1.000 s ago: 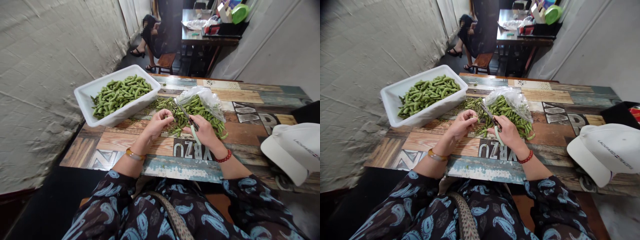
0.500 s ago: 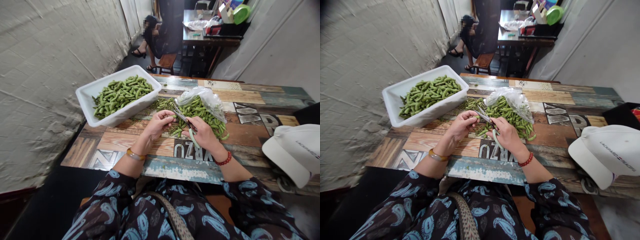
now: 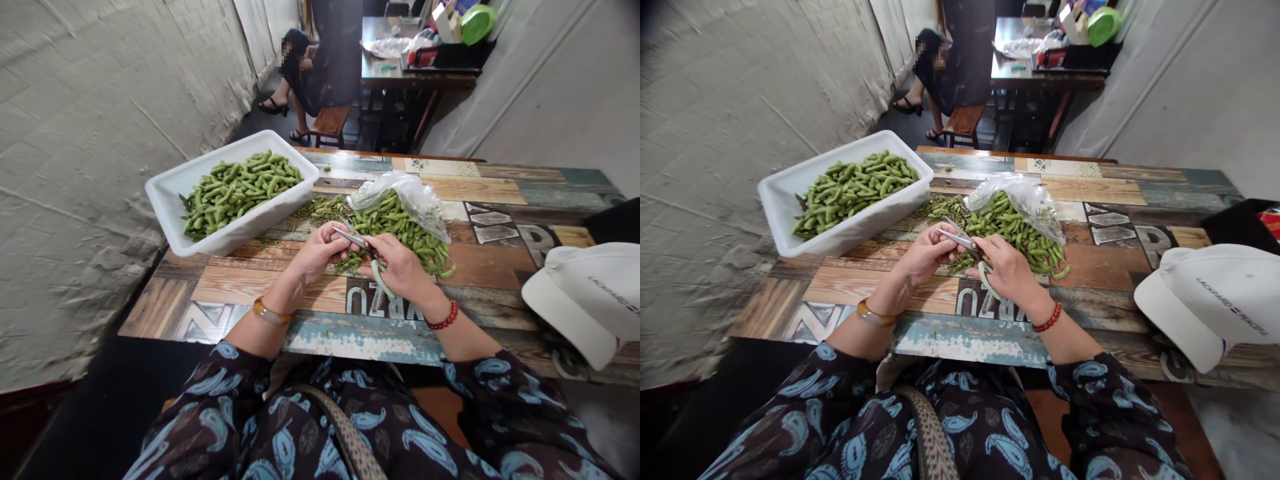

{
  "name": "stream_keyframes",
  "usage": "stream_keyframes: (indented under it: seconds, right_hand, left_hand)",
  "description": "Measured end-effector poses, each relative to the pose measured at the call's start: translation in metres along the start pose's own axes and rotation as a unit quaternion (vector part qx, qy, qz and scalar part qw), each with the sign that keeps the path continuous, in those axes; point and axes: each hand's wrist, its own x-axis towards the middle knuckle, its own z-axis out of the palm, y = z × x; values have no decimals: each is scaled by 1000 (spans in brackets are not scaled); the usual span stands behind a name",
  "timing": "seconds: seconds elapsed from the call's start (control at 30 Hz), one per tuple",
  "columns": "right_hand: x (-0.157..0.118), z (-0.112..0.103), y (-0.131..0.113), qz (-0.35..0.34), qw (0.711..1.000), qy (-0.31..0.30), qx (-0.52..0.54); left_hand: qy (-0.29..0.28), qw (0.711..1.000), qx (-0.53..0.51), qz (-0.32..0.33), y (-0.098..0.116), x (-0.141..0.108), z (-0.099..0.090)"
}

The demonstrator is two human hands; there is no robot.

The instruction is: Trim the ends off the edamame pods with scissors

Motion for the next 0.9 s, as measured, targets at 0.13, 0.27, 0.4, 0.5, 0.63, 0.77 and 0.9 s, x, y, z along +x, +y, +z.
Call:
stream_keyframes:
  seconds: [0.13, 0.27, 0.4, 0.5, 0.63, 0.77, 0.9]
  right_hand:
    - [0, -2, -1, 2, 1000, -3, 3]
    - [1, -3, -3, 1, 1000, -6, 0]
    - [2, -4, -3, -5, 1000, -8, -5]
    - [2, -3, -3, -10, 1000, -6, -3]
    - [2, -2, -2, -13, 1000, -8, 3]
    - [1, -2, -2, -23, 1000, -8, 10]
    - [1, -1, -2, -24, 1000, -8, 7]
  left_hand:
    - [-14, 1000, 28, 3, -1, 0, 2]
    - [5, 999, 35, 18, 1, -2, 5]
    - [15, 999, 44, 20, 3, -2, 6]
    - [6, 998, 54, 16, 2, -2, 6]
    - [-8, 998, 57, 19, 0, -1, 4]
    - [-13, 998, 58, 13, 0, -1, 4]
    - [-20, 998, 53, 10, 0, -3, 4]
